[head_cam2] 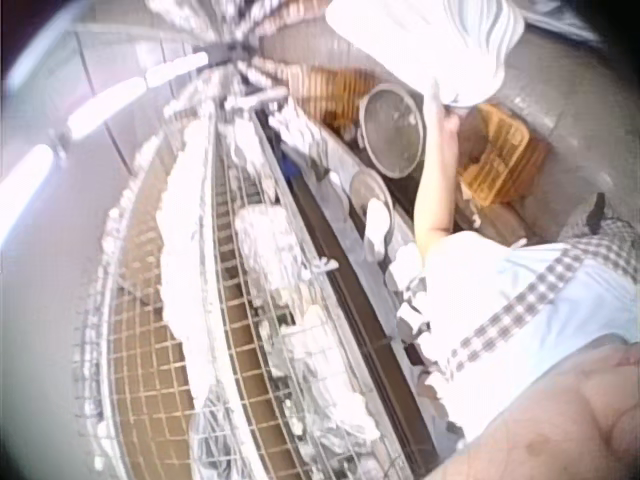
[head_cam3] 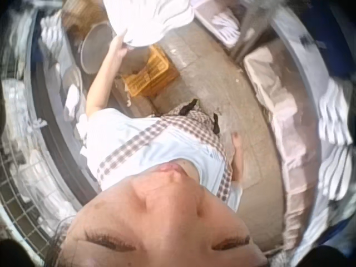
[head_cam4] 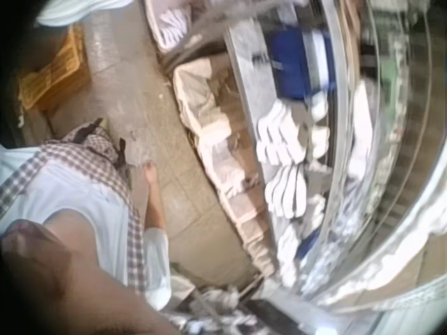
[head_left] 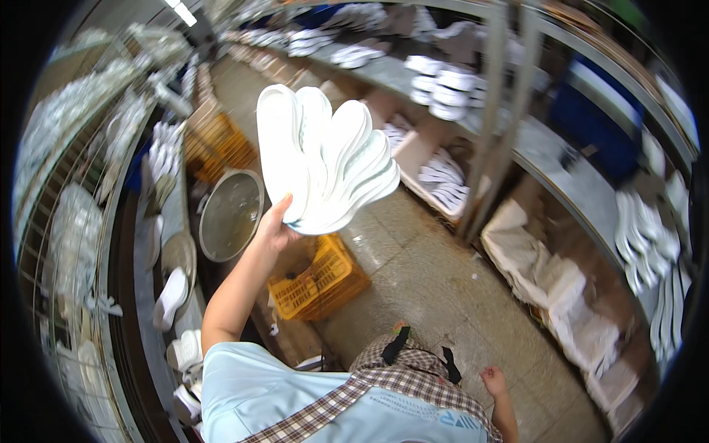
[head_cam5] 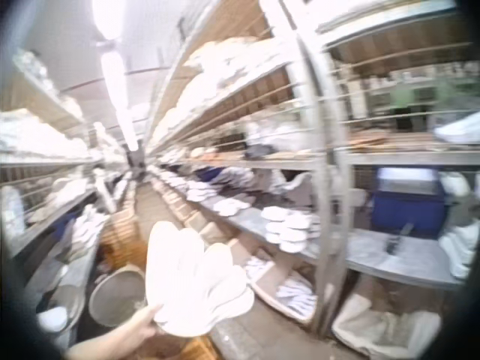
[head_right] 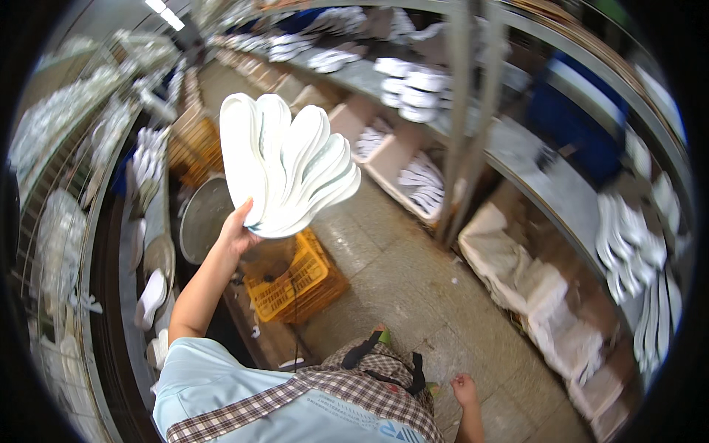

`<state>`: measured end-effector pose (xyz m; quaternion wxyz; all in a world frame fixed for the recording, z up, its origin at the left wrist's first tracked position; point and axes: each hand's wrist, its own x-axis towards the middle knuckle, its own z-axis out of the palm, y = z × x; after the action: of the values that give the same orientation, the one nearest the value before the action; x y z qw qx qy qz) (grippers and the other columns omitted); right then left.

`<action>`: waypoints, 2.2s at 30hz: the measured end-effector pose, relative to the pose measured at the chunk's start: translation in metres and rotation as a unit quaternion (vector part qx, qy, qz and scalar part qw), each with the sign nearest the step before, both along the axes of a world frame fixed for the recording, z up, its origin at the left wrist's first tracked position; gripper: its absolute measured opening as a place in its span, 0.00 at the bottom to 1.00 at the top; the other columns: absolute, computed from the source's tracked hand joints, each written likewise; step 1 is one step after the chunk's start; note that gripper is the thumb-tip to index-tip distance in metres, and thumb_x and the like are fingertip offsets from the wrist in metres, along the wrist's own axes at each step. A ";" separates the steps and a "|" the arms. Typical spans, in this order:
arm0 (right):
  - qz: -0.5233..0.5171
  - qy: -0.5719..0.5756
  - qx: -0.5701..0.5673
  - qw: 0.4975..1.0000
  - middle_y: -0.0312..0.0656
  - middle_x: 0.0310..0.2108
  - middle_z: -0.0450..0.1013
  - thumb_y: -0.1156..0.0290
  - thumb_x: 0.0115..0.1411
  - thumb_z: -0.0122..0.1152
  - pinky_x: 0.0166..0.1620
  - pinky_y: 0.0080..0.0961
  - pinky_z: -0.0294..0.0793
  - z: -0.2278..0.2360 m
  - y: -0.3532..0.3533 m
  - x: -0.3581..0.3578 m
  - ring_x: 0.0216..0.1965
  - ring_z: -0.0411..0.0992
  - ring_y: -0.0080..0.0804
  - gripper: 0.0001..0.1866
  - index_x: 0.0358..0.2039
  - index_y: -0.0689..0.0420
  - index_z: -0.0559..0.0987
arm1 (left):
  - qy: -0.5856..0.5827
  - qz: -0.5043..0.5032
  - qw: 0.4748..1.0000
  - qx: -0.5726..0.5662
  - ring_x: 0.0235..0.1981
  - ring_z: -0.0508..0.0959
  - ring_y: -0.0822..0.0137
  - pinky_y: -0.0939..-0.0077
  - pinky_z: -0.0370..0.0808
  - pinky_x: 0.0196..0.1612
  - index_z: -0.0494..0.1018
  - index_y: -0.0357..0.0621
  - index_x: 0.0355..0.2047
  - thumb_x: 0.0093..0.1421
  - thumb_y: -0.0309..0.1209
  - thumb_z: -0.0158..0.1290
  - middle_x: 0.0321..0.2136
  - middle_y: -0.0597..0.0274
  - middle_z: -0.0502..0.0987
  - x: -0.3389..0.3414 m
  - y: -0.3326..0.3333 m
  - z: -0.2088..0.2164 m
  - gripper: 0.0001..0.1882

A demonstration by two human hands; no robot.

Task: The person picks up pairs of white and light-blue slippers from bins and shelves, turns them over to view the soles, and places them back. The person also briefly handles a document on a clipboard and uses a small tool to scrape a slipper sole.

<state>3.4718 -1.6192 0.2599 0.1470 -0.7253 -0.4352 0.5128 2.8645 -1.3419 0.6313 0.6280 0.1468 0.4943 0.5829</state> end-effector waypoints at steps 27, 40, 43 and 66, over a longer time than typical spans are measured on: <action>-0.642 -0.037 -0.005 0.765 0.47 0.27 0.72 0.60 0.51 0.59 0.36 0.32 0.70 0.056 -0.514 0.147 0.31 0.71 0.39 0.18 0.33 0.63 0.72 | -0.087 -0.767 0.614 -0.163 0.57 0.62 0.52 0.53 0.61 0.57 0.54 0.38 0.59 0.61 0.46 0.45 0.57 0.50 0.60 0.904 -0.346 -0.041 0.33; -0.847 0.014 -0.073 0.527 0.46 0.27 0.72 0.66 0.54 0.55 0.36 0.30 0.70 0.035 -0.680 0.244 0.30 0.70 0.33 0.13 0.35 0.63 0.72 | -0.039 -0.827 0.517 -0.218 0.56 0.64 0.51 0.49 0.65 0.54 0.54 0.39 0.59 0.59 0.47 0.49 0.56 0.50 0.61 1.251 -0.565 -0.085 0.34; -0.866 0.067 -0.071 0.491 0.45 0.25 0.71 0.67 0.54 0.52 0.33 0.30 0.69 0.009 -0.709 0.254 0.27 0.68 0.31 0.11 0.32 0.62 0.73 | -0.020 -0.844 0.511 -0.161 0.54 0.66 0.51 0.49 0.68 0.52 0.55 0.39 0.58 0.60 0.45 0.48 0.54 0.48 0.64 1.327 -0.628 -0.103 0.32; -0.827 -0.040 -0.082 0.555 0.47 0.29 0.72 0.67 0.54 0.53 0.37 0.31 0.70 0.003 -1.211 0.988 0.32 0.70 0.39 0.11 0.34 0.62 0.71 | 0.063 -0.783 0.605 0.135 0.32 0.76 0.62 0.72 0.76 0.21 0.54 0.43 0.51 0.59 0.32 0.51 0.41 0.52 0.70 1.990 -1.082 -0.196 0.23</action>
<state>4.4593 -2.8300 0.2629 0.4289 -0.7948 0.3945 0.1695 4.8545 -2.4241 0.4352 0.7847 0.5970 0.1451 -0.0817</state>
